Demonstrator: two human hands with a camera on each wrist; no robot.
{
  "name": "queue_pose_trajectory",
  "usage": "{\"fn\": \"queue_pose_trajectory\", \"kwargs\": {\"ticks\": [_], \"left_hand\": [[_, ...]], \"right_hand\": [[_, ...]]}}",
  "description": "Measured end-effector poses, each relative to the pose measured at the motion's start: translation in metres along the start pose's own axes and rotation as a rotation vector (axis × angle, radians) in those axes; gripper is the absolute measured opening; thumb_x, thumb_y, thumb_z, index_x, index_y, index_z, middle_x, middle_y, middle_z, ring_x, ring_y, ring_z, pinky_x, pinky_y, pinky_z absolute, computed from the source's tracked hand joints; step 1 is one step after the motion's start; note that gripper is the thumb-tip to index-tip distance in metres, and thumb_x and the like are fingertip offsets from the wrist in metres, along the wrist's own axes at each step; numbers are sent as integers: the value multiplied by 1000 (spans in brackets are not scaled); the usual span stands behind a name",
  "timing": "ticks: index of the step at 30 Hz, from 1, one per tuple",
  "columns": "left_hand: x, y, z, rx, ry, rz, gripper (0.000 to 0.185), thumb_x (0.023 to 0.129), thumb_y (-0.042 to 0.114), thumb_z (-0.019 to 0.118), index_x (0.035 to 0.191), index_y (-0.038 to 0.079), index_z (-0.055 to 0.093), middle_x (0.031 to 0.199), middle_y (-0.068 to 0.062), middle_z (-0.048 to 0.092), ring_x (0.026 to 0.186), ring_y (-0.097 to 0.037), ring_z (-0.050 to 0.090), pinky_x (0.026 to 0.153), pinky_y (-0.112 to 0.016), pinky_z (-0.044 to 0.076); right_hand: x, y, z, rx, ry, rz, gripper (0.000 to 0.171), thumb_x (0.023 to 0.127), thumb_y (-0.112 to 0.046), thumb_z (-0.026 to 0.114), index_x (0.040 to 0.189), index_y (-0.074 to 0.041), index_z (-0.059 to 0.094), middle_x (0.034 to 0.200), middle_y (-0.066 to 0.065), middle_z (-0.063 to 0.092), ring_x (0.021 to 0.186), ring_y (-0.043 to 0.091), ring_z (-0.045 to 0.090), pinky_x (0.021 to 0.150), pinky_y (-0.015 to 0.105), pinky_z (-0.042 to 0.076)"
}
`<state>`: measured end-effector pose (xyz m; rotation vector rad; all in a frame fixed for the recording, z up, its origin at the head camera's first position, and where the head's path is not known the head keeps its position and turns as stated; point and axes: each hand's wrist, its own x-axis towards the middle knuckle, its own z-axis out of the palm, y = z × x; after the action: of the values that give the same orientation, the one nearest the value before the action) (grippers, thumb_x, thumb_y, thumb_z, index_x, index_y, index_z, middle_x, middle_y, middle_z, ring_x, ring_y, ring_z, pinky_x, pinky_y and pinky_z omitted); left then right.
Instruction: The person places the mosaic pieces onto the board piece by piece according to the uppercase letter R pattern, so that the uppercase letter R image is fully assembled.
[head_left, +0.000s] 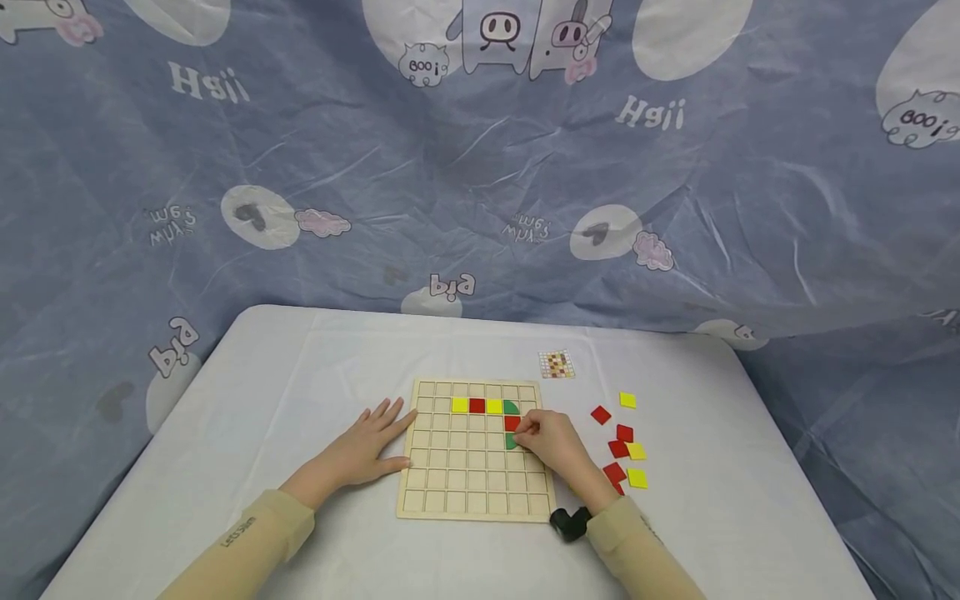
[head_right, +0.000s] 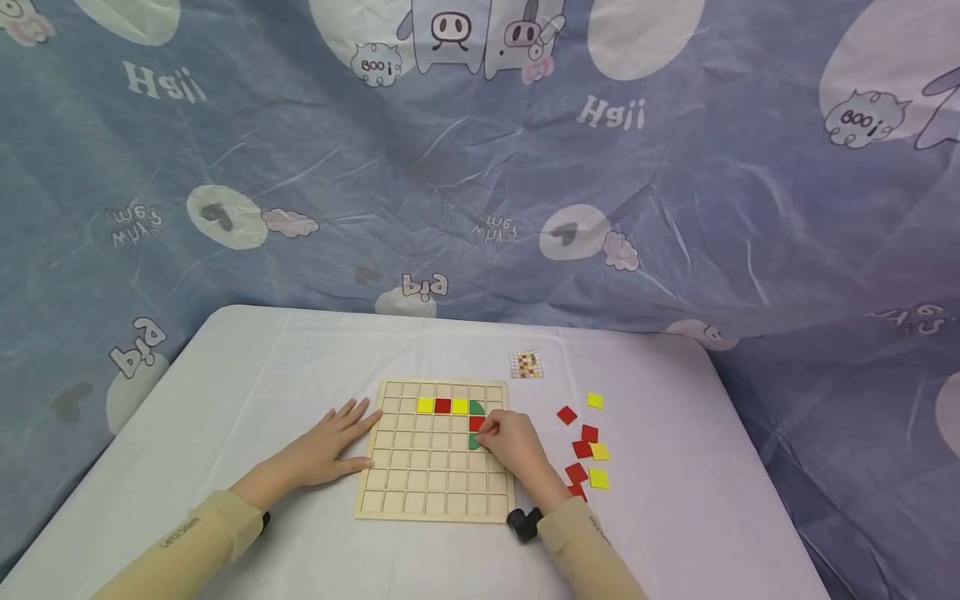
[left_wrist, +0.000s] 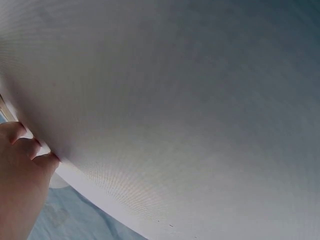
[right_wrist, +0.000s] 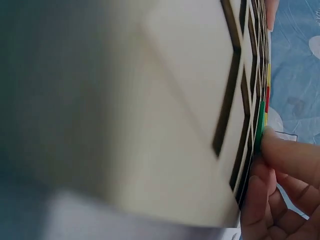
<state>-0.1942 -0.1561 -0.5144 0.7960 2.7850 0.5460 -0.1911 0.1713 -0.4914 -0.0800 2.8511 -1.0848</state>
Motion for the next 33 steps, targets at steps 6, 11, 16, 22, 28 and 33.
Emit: {"fn": "queue_pose_trajectory", "kwargs": {"ticks": [6, 11, 16, 22, 28, 33], "left_hand": [[0, 0, -1, 4, -1, -3, 77, 94, 51, 60, 156, 15, 31, 163, -20, 20, 150, -43, 15, 119, -62, 17], [0, 1, -2, 3, -6, -9, 77, 94, 50, 61, 156, 16, 31, 163, -20, 20, 151, -43, 15, 120, -62, 16], [-1, 2, -3, -1, -7, -8, 77, 94, 49, 61, 156, 15, 31, 162, -20, 20, 150, -43, 15, 119, -62, 16], [-1, 3, -3, 1, -9, -12, 77, 94, 50, 61, 156, 15, 31, 163, -20, 20, 150, -43, 15, 119, -62, 16], [-1, 2, -3, 4, -10, -8, 77, 94, 50, 61, 156, 15, 31, 163, -20, 20, 150, -43, 16, 119, -62, 17], [-1, 4, -4, -1, -8, -6, 77, 94, 49, 62, 155, 14, 31, 162, -21, 21, 150, -44, 16, 119, -63, 17]], "right_hand": [[-1, -2, 1, -25, 8, 9, 13, 83, -13, 79, 79, -11, 67, 67, -3, 60, 62, 10, 51, 57, 21, 42], [-2, -3, -3, -5, -15, 39, 11, 86, -16, 77, 80, -12, 68, 69, -2, 61, 63, 11, 51, 58, 22, 42], [1, 3, -19, 46, -44, 73, 10, 90, -22, 73, 87, -13, 71, 75, 1, 66, 67, 13, 54, 62, 24, 45], [2, 21, -46, 83, -16, 62, 13, 91, -22, 71, 96, -11, 72, 83, 6, 70, 72, 15, 58, 65, 23, 48], [-7, 42, -59, 71, -28, 67, 14, 88, -16, 74, 100, -8, 72, 87, 2, 69, 76, 13, 59, 69, 22, 50], [-17, 54, -64, 62, -67, 72, 21, 84, -15, 78, 101, -6, 71, 88, 2, 68, 77, 13, 60, 70, 21, 50]]}}
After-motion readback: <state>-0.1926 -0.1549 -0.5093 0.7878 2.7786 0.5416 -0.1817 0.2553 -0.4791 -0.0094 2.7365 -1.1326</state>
